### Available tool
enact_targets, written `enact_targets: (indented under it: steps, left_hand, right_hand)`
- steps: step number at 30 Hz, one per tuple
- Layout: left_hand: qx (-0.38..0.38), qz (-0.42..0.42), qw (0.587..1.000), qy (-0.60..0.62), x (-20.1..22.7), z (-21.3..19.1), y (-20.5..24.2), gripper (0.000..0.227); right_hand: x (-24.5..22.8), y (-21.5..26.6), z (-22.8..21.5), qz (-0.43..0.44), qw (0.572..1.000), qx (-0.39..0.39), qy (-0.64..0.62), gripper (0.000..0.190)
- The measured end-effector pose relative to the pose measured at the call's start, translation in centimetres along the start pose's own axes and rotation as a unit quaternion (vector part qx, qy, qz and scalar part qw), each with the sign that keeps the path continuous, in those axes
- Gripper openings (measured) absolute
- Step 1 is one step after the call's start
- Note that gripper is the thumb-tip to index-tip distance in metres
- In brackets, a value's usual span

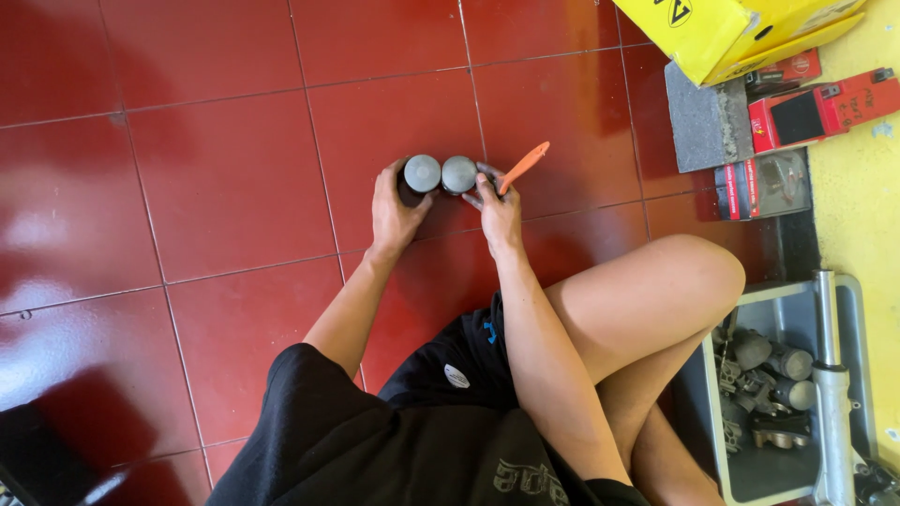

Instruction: The person sits cross-legged on the floor and uses a screwdriver to scrape and clean various metal engine parts, including pistons and a cylinder head, inside a grey plastic tub. The person handles the parts one by one, scraping off residue and placing them back into the tub.

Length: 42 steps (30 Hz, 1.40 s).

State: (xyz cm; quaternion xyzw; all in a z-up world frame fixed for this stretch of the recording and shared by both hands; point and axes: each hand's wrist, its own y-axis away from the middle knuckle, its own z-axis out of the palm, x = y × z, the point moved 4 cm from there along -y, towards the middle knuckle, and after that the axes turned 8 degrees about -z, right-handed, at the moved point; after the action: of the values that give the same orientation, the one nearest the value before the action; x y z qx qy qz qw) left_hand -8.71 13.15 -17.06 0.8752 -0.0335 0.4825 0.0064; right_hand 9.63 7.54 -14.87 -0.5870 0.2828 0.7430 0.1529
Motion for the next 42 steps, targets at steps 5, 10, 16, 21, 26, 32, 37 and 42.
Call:
enact_targets:
  steps: [5, 10, 16, 21, 26, 32, 37, 42]
  left_hand:
    - [0.021, -0.006, 1.000, 0.009, 0.0, -0.1, 0.4, 0.076]
    - [0.019, -0.010, 1.000, 0.003, -1.4, 0.4, 0.6, 0.079]
    - [0.052, 0.027, 0.998, -0.036, -1.4, 0.8, 1.1, 0.080]
    - [0.045, -0.038, 0.967, -0.249, 0.9, 1.1, 2.9, 0.110]
    - [-0.071, -0.097, 0.917, -0.380, 0.6, 1.4, 6.1, 0.103]
    - [-0.145, -0.056, 0.912, -0.379, 1.2, 2.0, 10.2, 0.106]
    - [-0.276, -0.115, 0.889, -0.346, 4.3, 7.4, 8.2, 0.110]
    - [-0.328, 0.084, 0.923, 0.182, 29.5, 13.5, 10.5, 0.034]
  right_hand:
    - [-0.4, 0.1, 0.6, 0.008, 0.999, -0.021, -0.030, 0.026]
    - [-1.0, 0.3, 0.8, 0.013, 0.998, -0.032, -0.048, 0.027]
    - [0.2, 0.1, 0.1, 0.018, 0.998, -0.039, 0.038, 0.037]
    - [-6.0, 2.5, 0.7, -0.085, 0.978, -0.005, 0.188, 0.041]
    - [-15.8, 8.1, -2.8, -0.281, 0.952, -0.098, 0.065, 0.033]
    - [-21.1, 12.9, -20.1, -0.374, 0.919, 0.042, 0.119, 0.043]
    - [-22.2, 18.5, -37.0, -0.336, 0.883, 0.211, 0.252, 0.013]
    - [-18.3, 25.0, -49.9, -0.242, 0.856, 0.391, 0.236, 0.025]
